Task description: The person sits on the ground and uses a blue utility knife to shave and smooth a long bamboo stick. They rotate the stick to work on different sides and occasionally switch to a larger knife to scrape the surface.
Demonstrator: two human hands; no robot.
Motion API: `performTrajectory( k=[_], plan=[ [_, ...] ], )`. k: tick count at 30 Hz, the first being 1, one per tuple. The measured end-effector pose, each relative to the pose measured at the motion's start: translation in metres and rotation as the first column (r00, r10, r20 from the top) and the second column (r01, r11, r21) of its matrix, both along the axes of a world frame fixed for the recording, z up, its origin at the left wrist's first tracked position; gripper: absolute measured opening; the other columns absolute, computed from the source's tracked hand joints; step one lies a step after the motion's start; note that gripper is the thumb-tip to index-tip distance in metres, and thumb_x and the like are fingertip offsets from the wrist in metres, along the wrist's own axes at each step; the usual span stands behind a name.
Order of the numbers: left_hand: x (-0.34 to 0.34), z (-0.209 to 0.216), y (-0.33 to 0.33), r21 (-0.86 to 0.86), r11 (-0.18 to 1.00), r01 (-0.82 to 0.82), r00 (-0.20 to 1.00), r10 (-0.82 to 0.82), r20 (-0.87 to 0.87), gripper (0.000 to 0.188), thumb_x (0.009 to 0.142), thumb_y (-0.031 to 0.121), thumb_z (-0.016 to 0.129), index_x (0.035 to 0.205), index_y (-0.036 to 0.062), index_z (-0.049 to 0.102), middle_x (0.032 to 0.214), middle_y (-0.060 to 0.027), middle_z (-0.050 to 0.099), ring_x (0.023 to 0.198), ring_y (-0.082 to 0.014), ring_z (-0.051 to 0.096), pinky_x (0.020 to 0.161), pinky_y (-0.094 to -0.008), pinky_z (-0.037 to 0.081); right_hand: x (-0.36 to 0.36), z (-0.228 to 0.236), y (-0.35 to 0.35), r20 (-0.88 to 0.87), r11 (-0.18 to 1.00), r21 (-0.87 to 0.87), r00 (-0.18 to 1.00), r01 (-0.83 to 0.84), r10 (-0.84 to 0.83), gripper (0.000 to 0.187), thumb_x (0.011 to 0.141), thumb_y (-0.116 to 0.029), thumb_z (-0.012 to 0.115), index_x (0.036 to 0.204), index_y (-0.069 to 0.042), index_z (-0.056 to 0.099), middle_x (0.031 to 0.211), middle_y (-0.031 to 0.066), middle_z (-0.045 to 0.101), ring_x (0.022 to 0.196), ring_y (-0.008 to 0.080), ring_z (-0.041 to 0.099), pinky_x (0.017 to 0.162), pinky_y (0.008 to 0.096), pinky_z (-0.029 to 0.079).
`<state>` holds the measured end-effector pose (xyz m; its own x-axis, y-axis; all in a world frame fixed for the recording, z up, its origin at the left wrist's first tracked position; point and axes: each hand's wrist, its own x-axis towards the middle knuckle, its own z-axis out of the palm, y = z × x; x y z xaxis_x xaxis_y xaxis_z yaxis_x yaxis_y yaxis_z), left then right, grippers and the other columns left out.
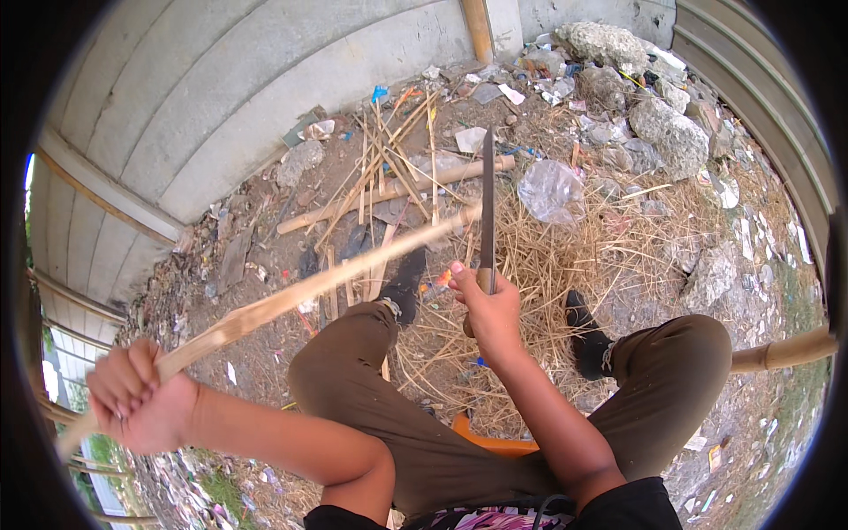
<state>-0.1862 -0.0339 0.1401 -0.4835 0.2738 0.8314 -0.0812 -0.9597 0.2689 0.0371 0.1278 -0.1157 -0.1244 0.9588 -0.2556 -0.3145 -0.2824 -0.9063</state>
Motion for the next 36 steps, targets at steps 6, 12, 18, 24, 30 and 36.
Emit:
performTrajectory(
  k=[6,12,18,24,30,36],
  plan=[
    [-0.035,-0.021,-0.004,0.223,0.938,0.266,0.958,-0.284,0.05,0.036,0.079,0.013,0.053,0.055,0.0209,0.027,0.048,0.0079,0.026,0.038,-0.0052,0.02,0.04,-0.0228,0.016,0.013,0.06,-0.007,-0.216,0.996,0.06,0.973,-0.068,0.079,0.045,0.093,-0.036,0.073,0.111,0.005,0.065,0.109,0.0157,0.07,0.104,0.0207,0.065,0.096,0.0338,0.048],
    [-0.05,-0.077,0.084,0.309,0.712,0.63,0.68,-0.699,0.223,0.048,0.083,0.015,0.064,0.05,0.0205,0.029,0.046,0.0079,0.031,0.038,-0.0051,0.026,0.04,-0.0223,0.02,0.045,0.122,0.016,-0.582,0.963,0.192,0.812,0.19,-0.044,0.022,0.095,-0.02,0.07,0.098,-0.002,0.058,0.12,0.0182,0.067,0.113,0.0277,0.067,0.098,0.0368,0.052],
    [0.043,-0.066,0.134,-0.221,0.753,0.62,0.691,-0.389,0.609,0.049,0.094,0.05,0.061,0.075,0.0059,0.055,0.068,-0.0066,0.06,0.062,-0.018,0.059,0.063,-0.0324,0.049,0.086,0.195,0.055,-0.742,0.831,0.362,0.671,0.422,-0.018,0.03,0.092,-0.002,0.069,0.082,-0.012,0.042,0.107,0.02,0.069,0.108,0.0287,0.069,0.09,0.0353,0.057],
    [0.044,-0.101,0.169,-0.994,-0.027,-0.107,0.941,-0.324,-0.093,0.081,0.096,0.074,0.035,0.089,-0.0022,0.063,0.084,-0.0152,0.071,0.08,-0.0203,0.07,0.071,-0.0307,0.054,0.105,0.242,0.09,-0.576,0.648,0.622,0.817,0.44,-0.001,0.03,0.091,-0.001,0.071,0.083,-0.011,0.044,0.099,0.0174,0.071,0.1,0.0254,0.072,0.084,0.0311,0.056],
    [0.106,-0.065,0.186,-0.723,0.535,-0.436,0.79,-0.157,-0.592,0.041,0.094,0.036,0.069,0.111,-0.0006,0.063,0.101,-0.0113,0.071,0.094,-0.0167,0.068,0.077,-0.0281,0.049,0.077,0.226,0.106,-0.277,0.692,0.699,0.96,0.182,0.027,0.037,0.087,-0.006,0.078,0.073,-0.012,0.044,0.086,0.0105,0.073,0.086,0.0144,0.071,0.058,0.0228,0.048],
    [0.116,-0.071,0.196,-0.741,0.631,-0.229,0.876,-0.198,-0.44,0.039,0.097,0.011,0.066,0.132,-0.0029,0.057,0.119,-0.0104,0.068,0.108,-0.0134,0.064,0.089,-0.0273,0.049,0.029,0.204,0.091,-0.079,0.709,0.702,0.981,-0.071,0.176,0.035,0.087,-0.011,0.079,0.072,-0.008,0.047,0.08,0.0067,0.07,0.065,0.0063,0.062,0.05,0.0227,0.045]
  ],
)
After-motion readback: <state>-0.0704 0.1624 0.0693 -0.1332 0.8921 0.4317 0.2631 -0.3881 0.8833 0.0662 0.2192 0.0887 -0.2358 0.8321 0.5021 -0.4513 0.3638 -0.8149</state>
